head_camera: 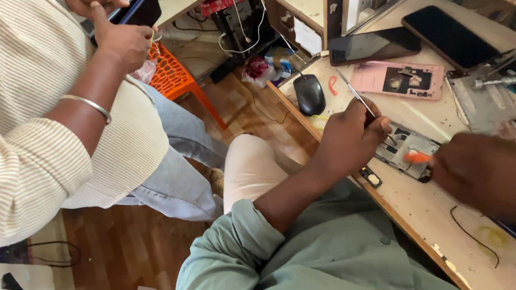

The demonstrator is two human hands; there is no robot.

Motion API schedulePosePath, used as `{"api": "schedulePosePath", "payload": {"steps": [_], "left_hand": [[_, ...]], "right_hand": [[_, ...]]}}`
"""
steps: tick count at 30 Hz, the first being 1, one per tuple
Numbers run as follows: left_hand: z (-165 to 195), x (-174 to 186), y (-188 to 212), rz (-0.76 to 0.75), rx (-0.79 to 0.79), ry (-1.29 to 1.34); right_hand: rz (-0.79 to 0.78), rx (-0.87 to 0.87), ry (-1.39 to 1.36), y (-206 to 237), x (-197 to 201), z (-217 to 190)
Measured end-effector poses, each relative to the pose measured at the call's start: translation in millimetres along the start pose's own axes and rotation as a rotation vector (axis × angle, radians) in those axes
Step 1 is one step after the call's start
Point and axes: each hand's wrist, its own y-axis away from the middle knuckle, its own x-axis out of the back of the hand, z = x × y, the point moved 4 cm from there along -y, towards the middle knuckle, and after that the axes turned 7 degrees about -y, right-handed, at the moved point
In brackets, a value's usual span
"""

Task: The person uses a screwdriver and a plastic pry tool to work on the internal components of a disassembled mobile phone. They repeatedly pry at and adjust parts within the phone's chassis while another person stands nearby.

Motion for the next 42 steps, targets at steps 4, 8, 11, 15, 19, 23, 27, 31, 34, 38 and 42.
{"api": "schedulePosePath", "payload": {"steps": [4,8,11,15,19,23,27,31,34,38,42], "left_hand": [[-2,-1,0,-0.043,0.023,0.077],[-1,0,0,-0.010,-0.002,0.030],[0,-1,-1,-0.022,0.020,0.117],[1,-1,0,-0.039,0.026,0.050],[3,0,0,-0.025,0.011,0.075],[1,-1,0,-0.049,0.057,0.163],[1,-1,1,-0.024,0.019,0.084],[-1,-3,2,0.011,-0.010,0.040],[-3,-5,1,-0.003,-0.011,0.083],[-4,-6,1,0.006,0.002,0.054],[-2,-4,2,0.029,-0.047,0.026]], "right_hand": [[0.066,0.086,-0.030,0,7,-4],[0.017,0.042,0.145,-3,1,7],[0.030,0.121,0.043,-2,-5,9],[0.113,0.151,0.185,-2,-6,10],[0.036,0.055,-0.053,-3,-6,11],[0.015,-0.031,-0.021,-3,-4,7],[0.011,-0.076,0.003,-2,-1,4],[0.032,0.082,-0.028,-2,1,-3],[0.040,0.019,0.033,-2,0,2],[0.042,0.028,-0.032,-4,-3,5],[0.102,0.212,0.011,-2,-2,2]]}}
